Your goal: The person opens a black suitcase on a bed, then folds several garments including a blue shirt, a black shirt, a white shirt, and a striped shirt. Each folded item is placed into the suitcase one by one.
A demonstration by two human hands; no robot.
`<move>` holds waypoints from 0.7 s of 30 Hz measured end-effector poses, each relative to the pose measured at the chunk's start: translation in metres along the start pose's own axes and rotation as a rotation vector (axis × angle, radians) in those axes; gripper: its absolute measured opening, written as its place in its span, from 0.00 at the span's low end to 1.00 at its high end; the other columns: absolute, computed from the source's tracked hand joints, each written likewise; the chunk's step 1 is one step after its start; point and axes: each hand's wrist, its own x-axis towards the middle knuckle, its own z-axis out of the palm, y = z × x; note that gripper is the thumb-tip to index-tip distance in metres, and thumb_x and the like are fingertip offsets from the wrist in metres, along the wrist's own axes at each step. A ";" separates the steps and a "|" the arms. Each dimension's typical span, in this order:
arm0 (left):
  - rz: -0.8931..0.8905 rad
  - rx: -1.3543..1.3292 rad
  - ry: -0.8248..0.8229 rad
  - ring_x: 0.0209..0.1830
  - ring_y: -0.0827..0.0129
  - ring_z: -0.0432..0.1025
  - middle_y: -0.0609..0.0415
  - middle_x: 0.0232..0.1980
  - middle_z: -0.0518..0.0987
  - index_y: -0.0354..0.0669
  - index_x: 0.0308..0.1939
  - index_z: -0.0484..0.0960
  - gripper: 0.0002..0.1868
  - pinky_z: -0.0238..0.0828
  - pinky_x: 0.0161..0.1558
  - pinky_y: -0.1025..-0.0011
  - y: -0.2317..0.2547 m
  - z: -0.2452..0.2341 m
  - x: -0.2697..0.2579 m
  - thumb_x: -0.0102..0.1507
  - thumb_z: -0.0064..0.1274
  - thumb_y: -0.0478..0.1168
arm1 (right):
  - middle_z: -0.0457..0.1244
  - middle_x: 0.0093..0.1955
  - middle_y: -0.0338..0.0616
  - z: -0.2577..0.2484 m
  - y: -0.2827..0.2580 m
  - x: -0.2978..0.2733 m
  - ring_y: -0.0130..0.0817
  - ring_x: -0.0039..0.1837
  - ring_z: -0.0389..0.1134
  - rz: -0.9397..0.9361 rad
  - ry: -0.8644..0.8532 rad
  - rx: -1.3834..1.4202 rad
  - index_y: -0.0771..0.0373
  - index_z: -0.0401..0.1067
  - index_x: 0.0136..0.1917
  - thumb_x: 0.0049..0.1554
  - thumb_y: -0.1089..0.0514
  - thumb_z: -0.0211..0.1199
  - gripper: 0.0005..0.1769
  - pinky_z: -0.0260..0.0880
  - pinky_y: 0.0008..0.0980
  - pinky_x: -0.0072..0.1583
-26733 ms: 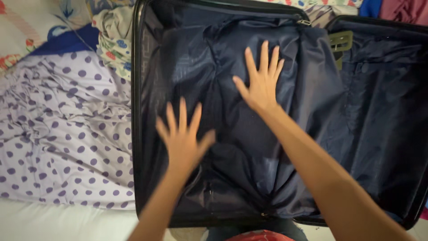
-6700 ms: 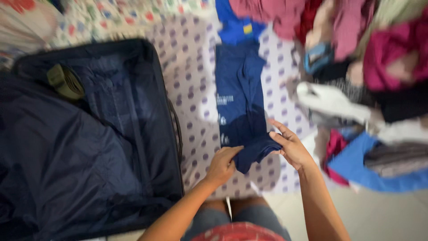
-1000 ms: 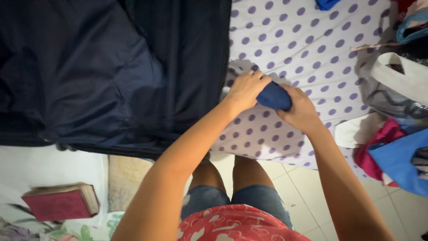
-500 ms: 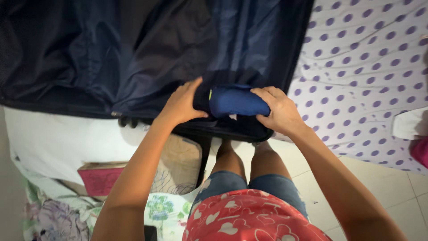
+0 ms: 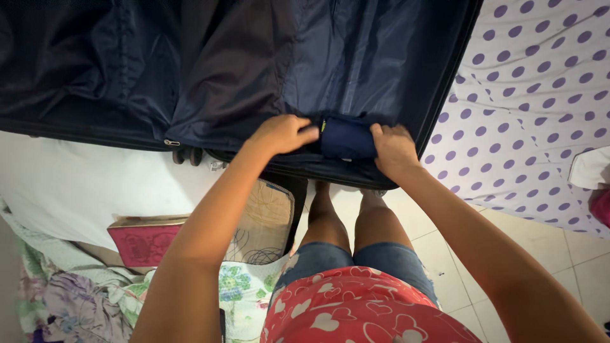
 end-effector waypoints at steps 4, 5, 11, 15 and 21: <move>-0.095 0.189 0.307 0.69 0.54 0.70 0.49 0.68 0.75 0.46 0.64 0.79 0.25 0.70 0.66 0.56 0.010 -0.017 -0.002 0.68 0.60 0.54 | 0.67 0.55 0.51 0.017 0.005 0.001 0.51 0.58 0.69 -0.021 0.013 0.082 0.63 0.65 0.64 0.45 0.62 0.73 0.35 0.64 0.43 0.66; -0.071 0.294 0.395 0.71 0.51 0.66 0.48 0.71 0.70 0.47 0.66 0.76 0.35 0.66 0.66 0.50 0.013 -0.017 -0.001 0.58 0.64 0.56 | 0.66 0.58 0.52 0.017 0.007 0.000 0.51 0.61 0.68 -0.030 0.015 0.088 0.62 0.64 0.66 0.46 0.62 0.73 0.36 0.60 0.45 0.70; -0.045 0.413 0.591 0.75 0.41 0.59 0.43 0.78 0.59 0.51 0.75 0.64 0.62 0.61 0.64 0.42 0.016 -0.007 0.013 0.38 0.73 0.54 | 0.50 0.76 0.56 -0.005 0.006 -0.001 0.56 0.77 0.48 -0.048 -0.099 0.241 0.60 0.50 0.78 0.42 0.58 0.74 0.56 0.41 0.57 0.75; -0.098 0.216 0.526 0.65 0.51 0.68 0.47 0.69 0.68 0.52 0.69 0.70 0.39 0.72 0.58 0.56 0.010 -0.003 0.016 0.55 0.69 0.43 | 0.47 0.79 0.55 -0.018 -0.016 -0.006 0.55 0.79 0.44 -0.041 -0.050 0.313 0.59 0.49 0.78 0.45 0.49 0.74 0.55 0.34 0.65 0.75; 0.054 0.011 0.796 0.41 0.51 0.78 0.50 0.41 0.83 0.45 0.40 0.86 0.08 0.74 0.45 0.56 -0.010 -0.076 -0.030 0.61 0.65 0.42 | 0.53 0.77 0.55 -0.013 -0.035 -0.009 0.54 0.79 0.50 -0.085 0.200 0.358 0.59 0.56 0.77 0.49 0.47 0.72 0.48 0.43 0.63 0.76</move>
